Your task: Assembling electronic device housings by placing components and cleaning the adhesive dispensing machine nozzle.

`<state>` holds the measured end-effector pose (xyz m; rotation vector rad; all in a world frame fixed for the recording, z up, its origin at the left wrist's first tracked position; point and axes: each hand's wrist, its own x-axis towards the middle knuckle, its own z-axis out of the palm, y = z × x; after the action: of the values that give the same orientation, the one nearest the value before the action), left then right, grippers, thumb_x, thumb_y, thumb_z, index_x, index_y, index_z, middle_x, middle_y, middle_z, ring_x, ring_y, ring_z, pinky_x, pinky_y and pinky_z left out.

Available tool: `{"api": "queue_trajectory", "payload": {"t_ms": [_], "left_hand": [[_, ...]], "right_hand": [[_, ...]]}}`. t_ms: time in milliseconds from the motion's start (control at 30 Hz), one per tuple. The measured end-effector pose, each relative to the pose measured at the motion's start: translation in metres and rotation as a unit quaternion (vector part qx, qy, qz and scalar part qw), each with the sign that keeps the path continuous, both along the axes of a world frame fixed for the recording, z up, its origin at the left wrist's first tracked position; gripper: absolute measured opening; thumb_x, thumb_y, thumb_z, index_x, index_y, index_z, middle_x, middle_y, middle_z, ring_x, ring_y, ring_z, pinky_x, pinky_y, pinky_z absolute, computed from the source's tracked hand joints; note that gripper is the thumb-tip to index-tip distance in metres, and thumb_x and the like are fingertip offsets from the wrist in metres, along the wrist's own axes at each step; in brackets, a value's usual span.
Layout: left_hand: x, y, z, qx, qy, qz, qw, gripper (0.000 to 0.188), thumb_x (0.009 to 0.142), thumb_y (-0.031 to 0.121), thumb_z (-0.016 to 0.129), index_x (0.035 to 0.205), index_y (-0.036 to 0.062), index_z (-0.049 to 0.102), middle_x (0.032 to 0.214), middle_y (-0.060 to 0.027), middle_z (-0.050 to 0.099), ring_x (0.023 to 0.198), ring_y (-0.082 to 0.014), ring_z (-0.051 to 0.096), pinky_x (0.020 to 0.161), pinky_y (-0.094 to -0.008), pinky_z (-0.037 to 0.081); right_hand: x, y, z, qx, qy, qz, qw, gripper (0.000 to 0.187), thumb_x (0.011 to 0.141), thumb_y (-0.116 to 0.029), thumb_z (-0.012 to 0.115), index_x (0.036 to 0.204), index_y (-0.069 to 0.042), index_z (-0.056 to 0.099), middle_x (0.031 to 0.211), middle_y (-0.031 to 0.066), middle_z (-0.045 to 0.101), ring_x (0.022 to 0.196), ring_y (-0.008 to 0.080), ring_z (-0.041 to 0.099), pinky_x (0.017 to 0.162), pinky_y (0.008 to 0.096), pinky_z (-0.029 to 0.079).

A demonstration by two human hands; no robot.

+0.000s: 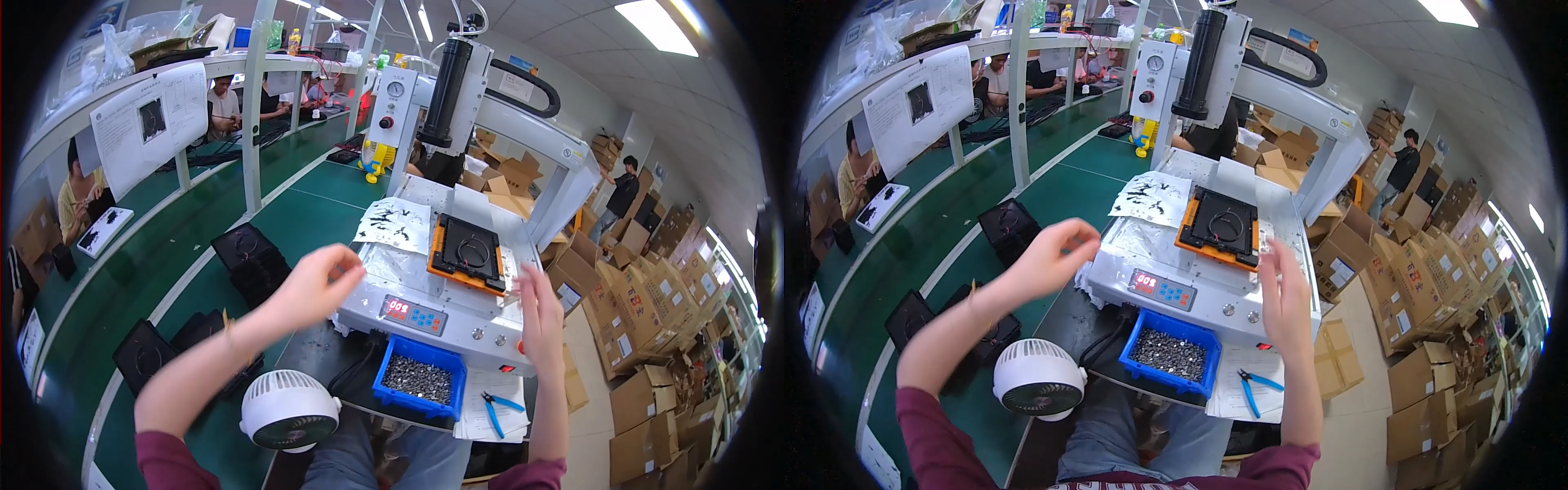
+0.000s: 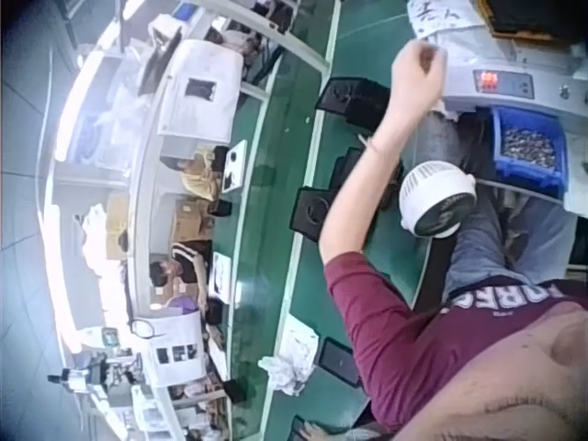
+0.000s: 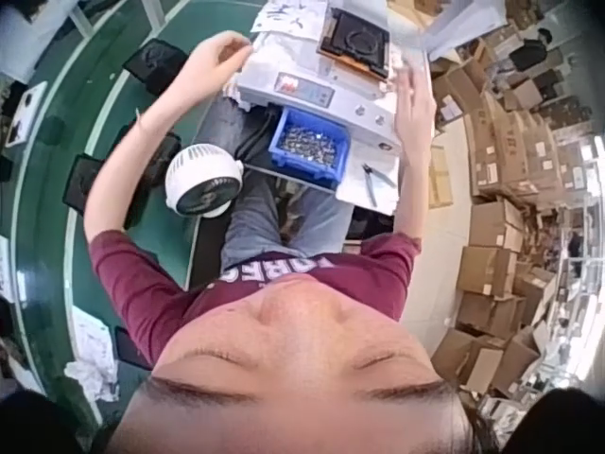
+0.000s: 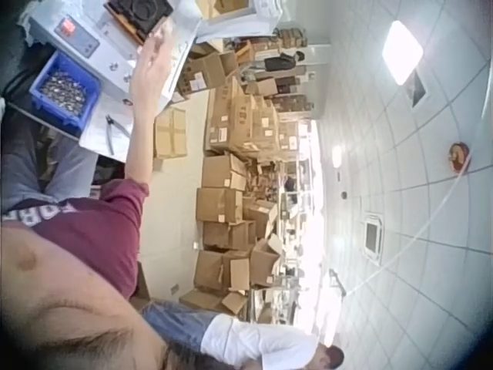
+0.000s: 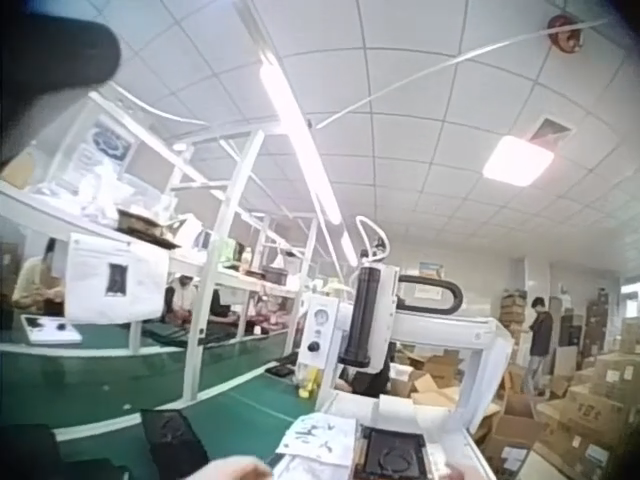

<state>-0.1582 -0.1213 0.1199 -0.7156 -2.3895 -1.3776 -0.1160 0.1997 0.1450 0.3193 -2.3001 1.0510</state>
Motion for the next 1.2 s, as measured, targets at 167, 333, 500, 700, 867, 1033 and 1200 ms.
{"api": "queue_trajectory", "payload": {"t_ms": [167, 333, 500, 700, 867, 1033, 1200], "left_hand": [[-0.168, -0.020, -0.036, -0.075, -0.166, 0.185, 0.966, 0.023, 0.088, 0.019, 0.055, 0.088, -0.0040, 0.061, 0.076, -0.0087, 0.062, 0.064, -0.0154, 0.060, 0.056, -0.0281, 0.050], [-0.257, -0.001, -0.070, 0.094, -0.308, 0.240, 0.916, 0.020, 0.085, 0.019, 0.054, 0.083, 0.0000, 0.059, 0.072, -0.0100, 0.059, 0.053, -0.0198, 0.056, 0.043, -0.0319, 0.046], [-0.270, 0.014, -0.075, 0.135, -0.362, 0.192, 0.902, 0.025, 0.088, 0.021, 0.052, 0.072, 0.0015, 0.053, 0.060, -0.0053, 0.048, 0.045, -0.0142, 0.042, 0.038, -0.0300, 0.034], [-0.270, 0.027, -0.056, 0.257, -0.295, 0.124, 0.912, 0.031, 0.091, 0.034, 0.052, 0.081, 0.0043, 0.055, 0.070, -0.0038, 0.055, 0.059, -0.0141, 0.050, 0.054, -0.0307, 0.040], [-0.218, 0.055, -0.013, 0.413, -0.358, -0.047, 0.836, 0.035, 0.093, 0.043, 0.049, 0.103, 0.0099, 0.055, 0.106, -0.0035, 0.058, 0.097, -0.0180, 0.055, 0.088, -0.0361, 0.042], [-0.219, 0.064, -0.019, 0.497, -0.295, -0.109, 0.809, 0.036, 0.081, 0.024, 0.070, 0.104, 0.0023, 0.054, 0.104, -0.0109, 0.056, 0.100, -0.0214, 0.054, 0.091, -0.0341, 0.046], [-0.232, 0.081, -0.032, 0.595, -0.215, -0.137, 0.762, 0.024, 0.082, 0.010, 0.067, 0.096, -0.0043, 0.054, 0.099, -0.0142, 0.056, 0.095, -0.0209, 0.056, 0.092, -0.0298, 0.047]], "right_hand": [[0.083, 0.025, -0.006, 0.109, 0.047, -0.014, 0.993, 0.023, 0.088, -0.007, 0.052, 0.108, 0.002, 0.058, 0.092, 0.0162, 0.064, 0.081, 0.0243, 0.063, 0.067, 0.0313, 0.050], [0.140, 0.084, -0.024, 0.090, -0.022, -0.033, 0.995, 0.018, 0.086, -0.003, 0.050, 0.099, 0.004, 0.061, 0.083, 0.0139, 0.065, 0.071, 0.0239, 0.064, 0.066, 0.0306, 0.051], [0.184, 0.096, -0.047, 0.074, -0.120, -0.075, 0.987, 0.022, 0.096, -0.011, 0.047, 0.103, 0.001, 0.063, 0.079, 0.0096, 0.066, 0.070, 0.0158, 0.063, 0.066, 0.0264, 0.049], [0.189, 0.107, -0.099, -0.050, -0.194, -0.125, 0.972, 0.022, 0.096, -0.010, 0.046, 0.102, 0.003, 0.062, 0.079, 0.0104, 0.066, 0.069, 0.0141, 0.062, 0.064, 0.0264, 0.049], [0.184, 0.103, -0.112, -0.053, -0.215, -0.117, 0.968, 0.020, 0.094, -0.009, 0.048, 0.099, 0.005, 0.061, 0.076, 0.0109, 0.064, 0.069, 0.0155, 0.062, 0.064, 0.0276, 0.048], [0.178, 0.099, -0.113, -0.053, -0.228, -0.106, 0.966, 0.019, 0.093, -0.010, 0.050, 0.097, 0.005, 0.061, 0.074, 0.0112, 0.063, 0.069, 0.0165, 0.061, 0.065, 0.0283, 0.047], [0.179, 0.102, -0.122, -0.047, -0.219, -0.096, 0.970, 0.019, 0.092, -0.010, 0.050, 0.097, 0.005, 0.061, 0.073, 0.0113, 0.063, 0.068, 0.0168, 0.061, 0.064, 0.0286, 0.047]]}}
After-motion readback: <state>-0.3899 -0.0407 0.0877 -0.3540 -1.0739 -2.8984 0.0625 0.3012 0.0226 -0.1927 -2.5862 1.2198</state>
